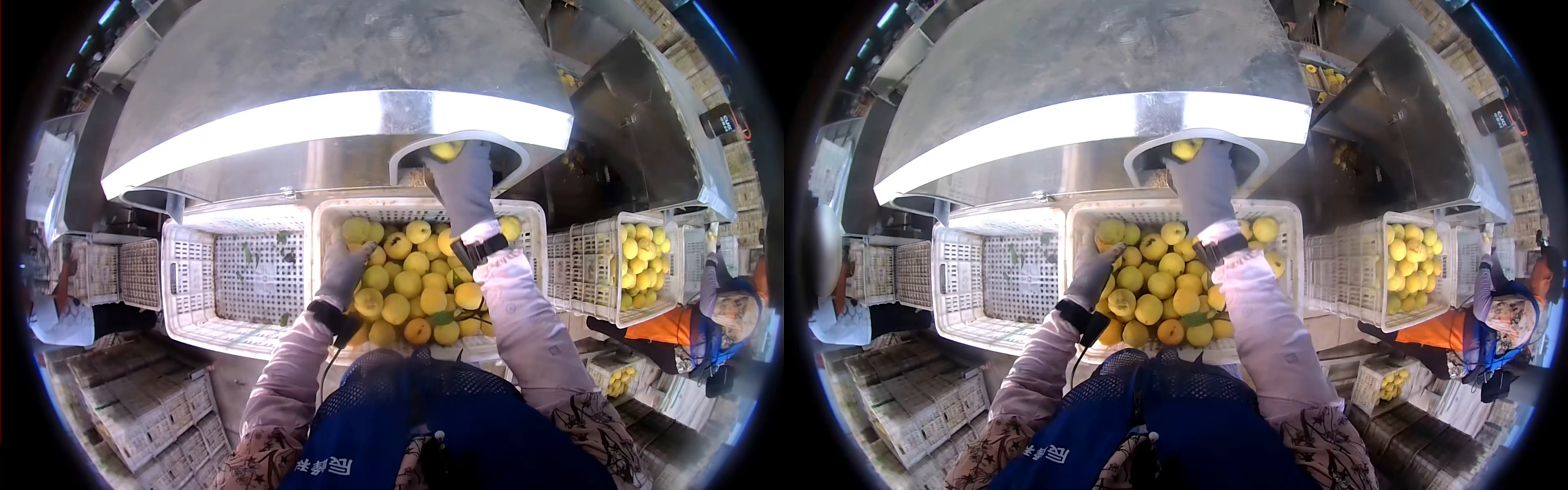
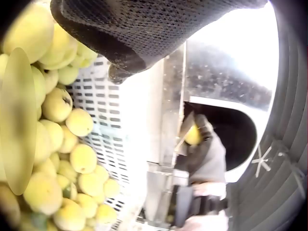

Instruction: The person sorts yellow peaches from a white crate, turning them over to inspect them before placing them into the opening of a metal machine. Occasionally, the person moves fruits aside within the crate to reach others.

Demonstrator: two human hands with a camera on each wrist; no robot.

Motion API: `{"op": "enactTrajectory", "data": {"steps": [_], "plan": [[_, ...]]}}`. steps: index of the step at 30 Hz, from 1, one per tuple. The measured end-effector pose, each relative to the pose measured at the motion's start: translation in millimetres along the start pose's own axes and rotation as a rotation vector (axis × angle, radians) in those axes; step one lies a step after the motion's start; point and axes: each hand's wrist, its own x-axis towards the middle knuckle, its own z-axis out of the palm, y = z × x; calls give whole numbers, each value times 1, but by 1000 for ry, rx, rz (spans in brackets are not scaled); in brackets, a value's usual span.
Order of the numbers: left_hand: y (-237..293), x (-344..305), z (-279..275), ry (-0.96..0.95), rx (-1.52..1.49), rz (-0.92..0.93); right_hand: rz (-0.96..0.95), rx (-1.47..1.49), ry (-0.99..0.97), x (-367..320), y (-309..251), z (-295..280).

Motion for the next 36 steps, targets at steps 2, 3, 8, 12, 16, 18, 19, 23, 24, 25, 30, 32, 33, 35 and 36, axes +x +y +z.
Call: {"op": "enactTrajectory", "data": {"steps": [2, 3, 8, 12, 16, 18, 19, 23, 24, 25, 30, 32, 33, 35, 36], "plan": [[-17, 25, 11, -39, 85, -7, 40, 66, -48, 15, -4, -8], [-24, 33, 19, -72, 158, -17, 72, 129, -101, 15, -3, -20], [-12, 57, 33, 7, 327, -200, 183, 447, -313, -61, 49, -82], [-19, 58, 36, -7, 528, -198, 394, 120, -441, -126, 146, -85], [6, 40, 46, -232, 621, -120, 72, -260, -523, -128, 178, -42], [-1, 37, 56, -336, 804, -22, -20, -473, -566, -121, 179, -12], [-3, 41, 57, -329, 812, -19, -106, -603, -598, -120, 188, 8], [-1, 56, 48, -456, 270, -119, -84, -173, -599, -96, 210, -2], [-3, 58, 43, -486, -248, -310, 16, 65, -626, -95, 209, -14], [-18, 60, 36, -484, -250, -309, 14, 64, -626, -93, 188, -38], [-17, 5, 35, -681, -376, 488, 686, 1023, -928, -126, 130, -83], [4, -20, 36, -490, -18, 956, 468, 902, -913, -134, 114, -87], [27, -33, 33, -660, -568, 334, 305, 867, -891, -134, 110, -92], [60, -48, 24, -770, -1071, -317, 322, 923, -777, -133, 91, -94], [70, -53, 18, -771, -1070, -291, 359, 981, -667, -134, 82, -97]]}}
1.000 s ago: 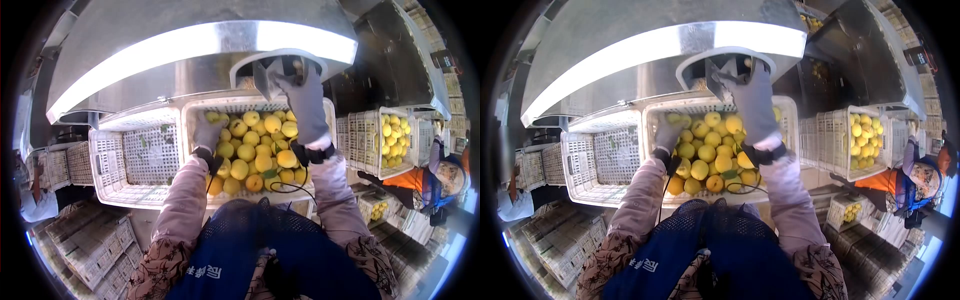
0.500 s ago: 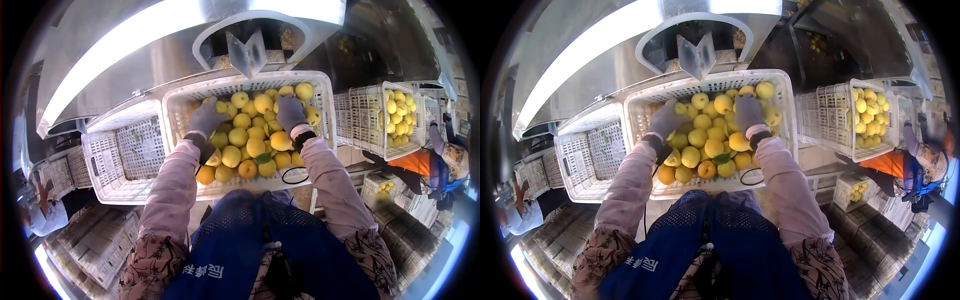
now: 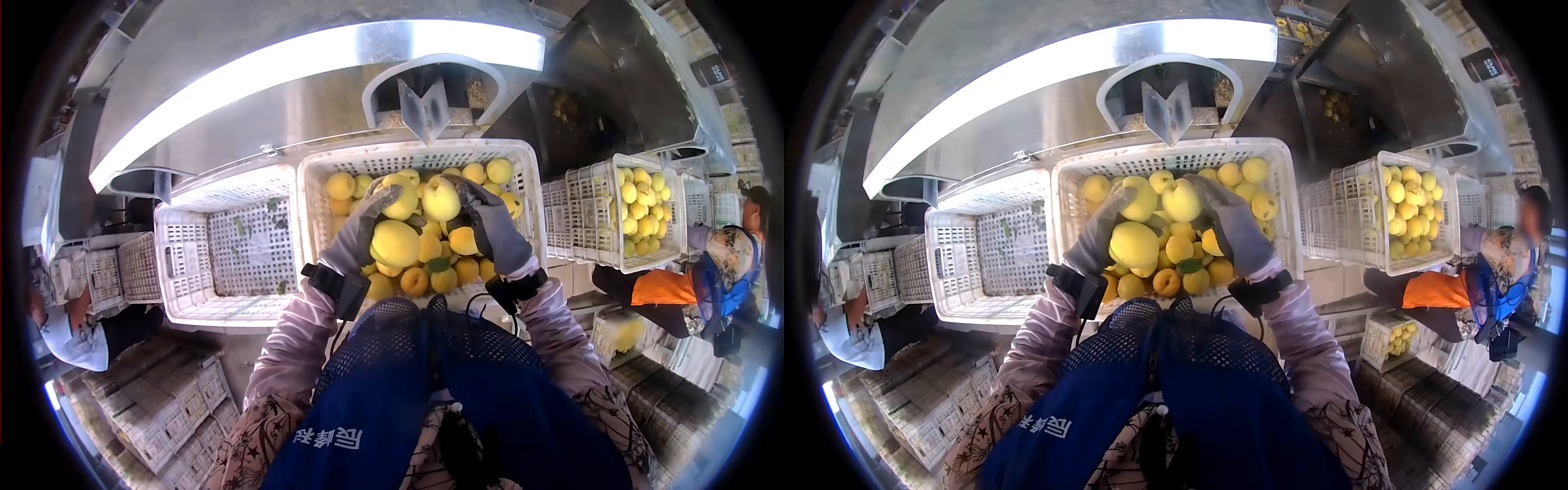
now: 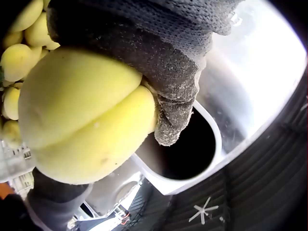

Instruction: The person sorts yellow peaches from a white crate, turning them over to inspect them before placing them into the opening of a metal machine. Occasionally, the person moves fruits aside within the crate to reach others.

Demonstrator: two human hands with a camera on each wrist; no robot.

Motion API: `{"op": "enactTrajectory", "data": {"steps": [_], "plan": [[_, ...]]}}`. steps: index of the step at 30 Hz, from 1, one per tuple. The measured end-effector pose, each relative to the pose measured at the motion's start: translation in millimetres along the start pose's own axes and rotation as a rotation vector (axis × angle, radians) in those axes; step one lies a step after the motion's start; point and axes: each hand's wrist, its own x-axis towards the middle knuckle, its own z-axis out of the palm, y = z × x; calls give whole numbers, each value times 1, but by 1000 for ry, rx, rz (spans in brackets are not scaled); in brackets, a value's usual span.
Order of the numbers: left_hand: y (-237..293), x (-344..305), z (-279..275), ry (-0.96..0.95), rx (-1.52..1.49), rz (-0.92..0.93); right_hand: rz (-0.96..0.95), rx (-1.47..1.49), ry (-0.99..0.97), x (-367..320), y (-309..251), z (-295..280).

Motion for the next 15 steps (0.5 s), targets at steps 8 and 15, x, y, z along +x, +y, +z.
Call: {"op": "enactTrajectory", "data": {"steps": [8, 15], "plan": [[37, -27, 12, -89, 74, 90, -219, -199, 41, 0, -25, 42], [41, -40, -11, -56, 36, 79, -334, -747, 334, 75, -61, 37]]}}
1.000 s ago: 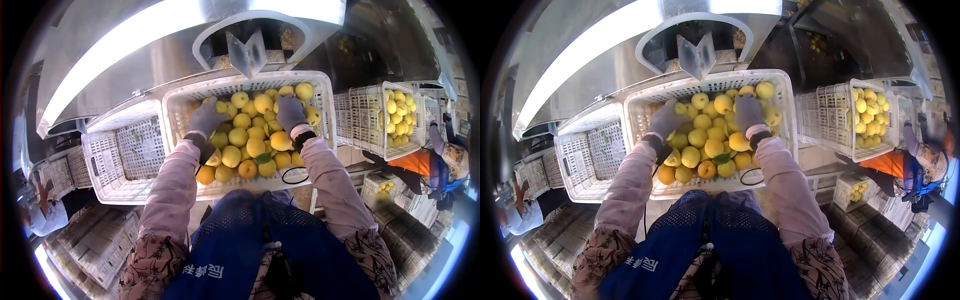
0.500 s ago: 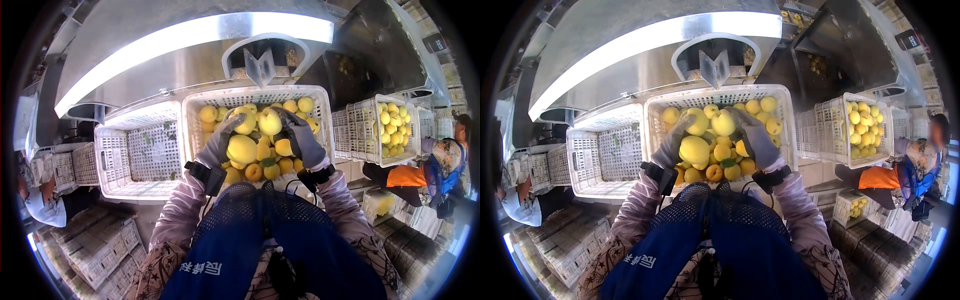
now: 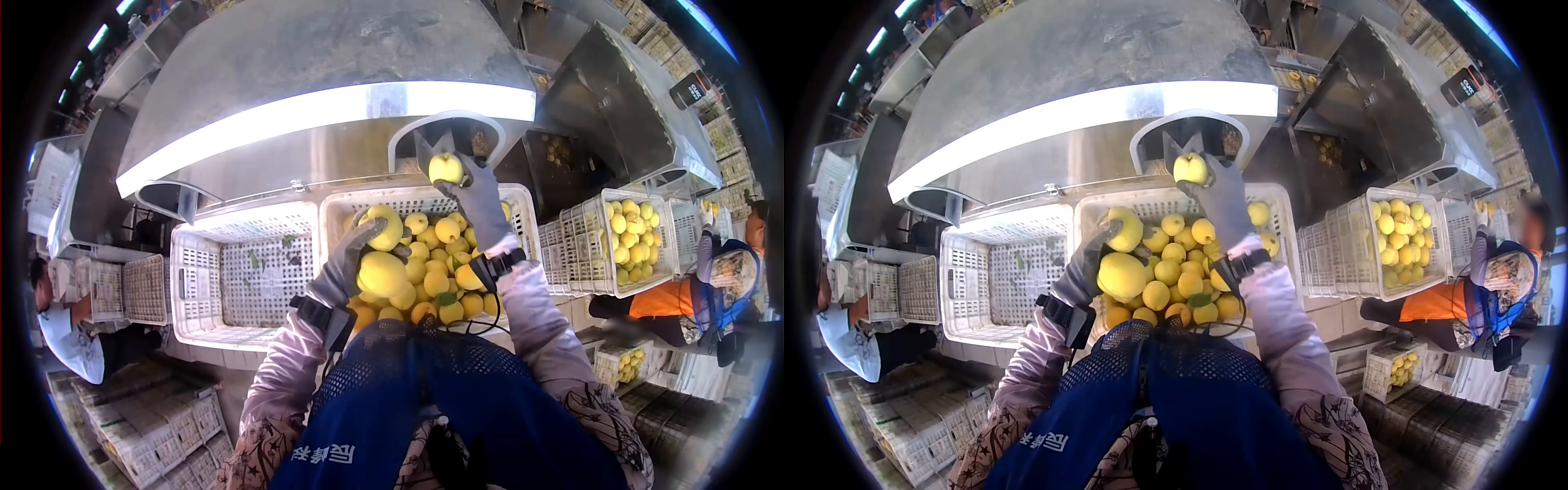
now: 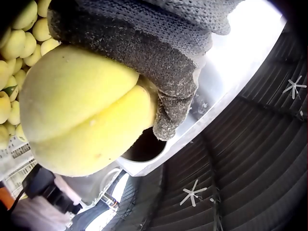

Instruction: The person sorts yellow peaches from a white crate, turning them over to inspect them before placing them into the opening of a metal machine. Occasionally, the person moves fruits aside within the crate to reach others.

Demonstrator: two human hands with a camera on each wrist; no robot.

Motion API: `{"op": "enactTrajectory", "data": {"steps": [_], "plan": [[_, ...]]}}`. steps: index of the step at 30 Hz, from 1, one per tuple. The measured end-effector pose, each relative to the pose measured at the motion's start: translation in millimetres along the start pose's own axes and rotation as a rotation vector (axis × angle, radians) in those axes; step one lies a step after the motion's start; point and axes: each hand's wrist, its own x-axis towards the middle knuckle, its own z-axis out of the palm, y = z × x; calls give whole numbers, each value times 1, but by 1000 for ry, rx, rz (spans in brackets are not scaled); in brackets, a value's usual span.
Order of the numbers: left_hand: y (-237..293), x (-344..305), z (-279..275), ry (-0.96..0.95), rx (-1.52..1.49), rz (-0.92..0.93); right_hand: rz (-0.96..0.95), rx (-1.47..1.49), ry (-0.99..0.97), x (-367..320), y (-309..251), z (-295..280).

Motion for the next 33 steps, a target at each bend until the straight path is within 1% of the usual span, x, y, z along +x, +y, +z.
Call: {"op": "enactTrajectory", "data": {"steps": [1, 3, 4, 5, 6, 9, 10, 11, 12, 14, 15, 16, 17, 18, 19, 20, 22, 24, 25, 26, 28, 29, 30, 32, 33], "plan": [[0, -3, -1, 21, 14, 12, -5, 4, 3, 6, 9, 9], [-5, -10, -8, 79, 75, 68, -32, -34, 105, 20, 30, 28], [-30, 1, -64, 141, 323, 172, -34, -32, 99, 23, 31, 30], [-30, -6, -64, 146, 322, 174, -29, 15, 75, 24, 31, 29], [-23, -13, -56, 140, 204, 120, -25, 62, 53, 25, 30, 28], [-9, -28, -35, 124, -154, -43, -34, 9, 77, 33, 32, 32], [-12, -27, -36, 129, -156, -43, -30, -32, 96, 39, 34, 33], [-16, -25, -36, 147, -9, 15, -42, -252, 165, 50, 26, 35], [-20, -27, -36, 169, 140, 67, -45, -266, 167, 61, 29, 37], [-20, -25, -30, 190, 136, 56, -68, -291, 187, 62, 17, 28], [-19, -20, -26, 198, 125, 57, -115, -306, 223, 66, 28, 29], [-19, -17, -19, 212, 109, 54, -107, -233, 233, 65, 29, 27], [-11, -15, 0, 247, -3, -4, -71, -175, 206, 51, 16, 19], [-8, -12, 0, 185, -13, -2, -32, -114, 171, 32, -10, 6], [-16, 1, -12, 115, 3, 93, -77, 129, 20, 6, -34, -8], [-9, 3, -1, 175, -49, 95, 8, 185, -100, -8, -14, 2], [-4, 12, 14, 226, -33, 173, 225, 269, -486, -52, -65, -19], [-6, 25, 19, 225, -93, 200, 88, 254, -574, -83, -45, 3], [-7, 29, 22, 233, -150, 226, 46, 258, -561, -91, -45, 9], [-7, 32, 26, 225, -150, 228, 43, 253, -555, -92, -43, 13], [-4, 34, 35, 262, -145, 229, -121, 151, -346, -92, -44, 16], [-1, 28, 39, 217, -14, 276, -111, 75, -275, -96, -55, 9], [1, 27, 45, 209, -15, 277, -113, 70, -269, -96, -55, 8], [7, 25, 63, 281, -117, 183, 2, 275, -334, -95, -55, 3], [5, 26, 63, 274, -119, 179, 5, 268, -329, -94, -51, 2]]}}
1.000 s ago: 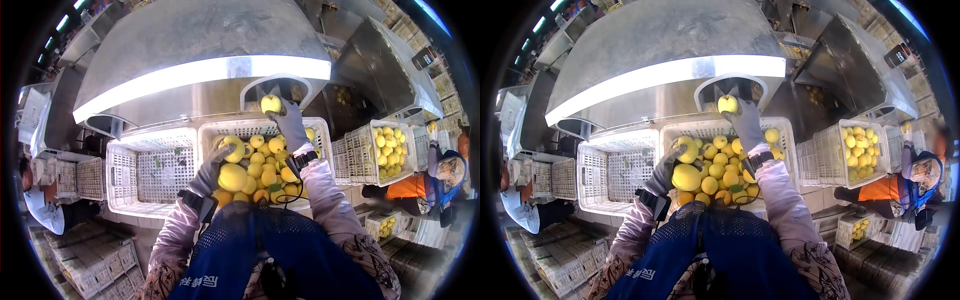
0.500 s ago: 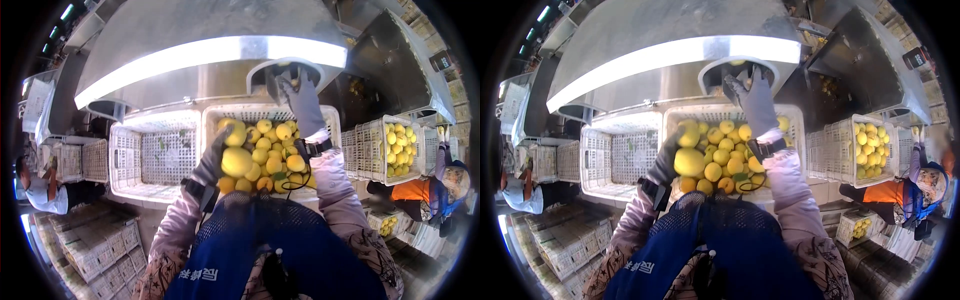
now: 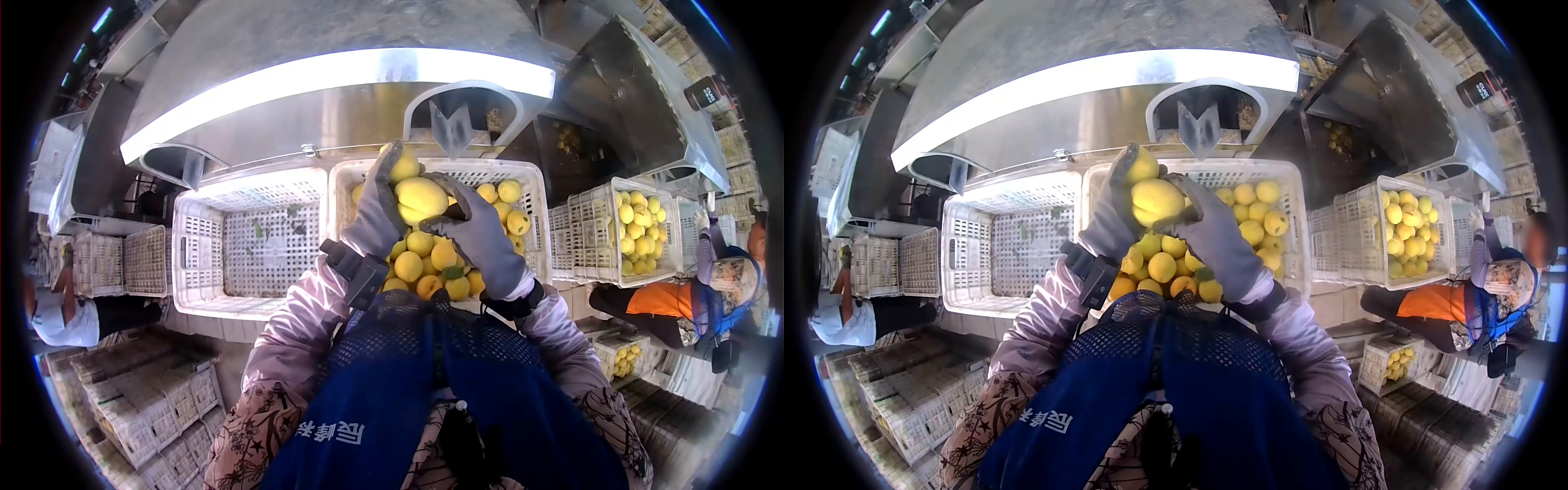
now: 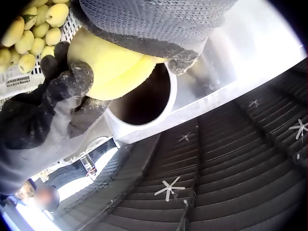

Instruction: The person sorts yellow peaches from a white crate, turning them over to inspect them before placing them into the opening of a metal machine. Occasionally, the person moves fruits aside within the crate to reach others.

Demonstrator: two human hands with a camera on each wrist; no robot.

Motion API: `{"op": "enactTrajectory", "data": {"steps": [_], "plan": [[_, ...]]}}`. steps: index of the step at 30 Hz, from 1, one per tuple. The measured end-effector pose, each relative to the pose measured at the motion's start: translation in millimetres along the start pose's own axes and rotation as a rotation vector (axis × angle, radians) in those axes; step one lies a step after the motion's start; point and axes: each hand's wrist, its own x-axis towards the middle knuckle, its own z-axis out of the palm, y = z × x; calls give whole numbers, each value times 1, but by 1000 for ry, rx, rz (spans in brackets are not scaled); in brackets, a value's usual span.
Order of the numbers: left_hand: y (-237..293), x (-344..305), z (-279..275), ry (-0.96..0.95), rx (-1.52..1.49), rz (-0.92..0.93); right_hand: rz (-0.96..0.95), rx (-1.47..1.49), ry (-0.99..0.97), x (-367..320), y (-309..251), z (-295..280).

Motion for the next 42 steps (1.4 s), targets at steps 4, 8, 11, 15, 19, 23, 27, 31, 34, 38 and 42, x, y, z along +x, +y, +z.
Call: {"op": "enactTrajectory", "data": {"steps": [4, 8, 11, 15, 19, 23, 27, 31, 34, 38, 42], "plan": [[-12, 15, -19, -12, -31, 104, 227, 531, -76, 8, 20, -8], [-22, 24, -29, 24, 78, 335, 313, 797, -151, 3, 14, -3], [-8, 16, -6, 193, 47, 314, 231, 819, -49, 3, 18, 2], [4, -2, 25, 247, 158, 385, 220, 755, 33, 9, 12, 2], [-3, 0, 28, 222, 105, 394, 46, 658, 120, 20, 13, -4], [-15, 21, 14, 128, 144, 470, -42, 354, 165, 26, 18, -14], [-15, 25, 24, 143, 175, 417, -161, -76, 221, 30, -2, -17], [-9, 34, 29, 145, 237, 460, -71, -1, 297, 65, 41, -21], [3, 24, 31, 186, 231, 292, -145, -219, 418, 98, 67, -29], [-17, 14, -24, 226, 379, 296, -128, -412, 446, 118, 70, -34], [-33, -5, -76, 256, 508, 304, -13, -419, 411, 141, 64, -39]]}}
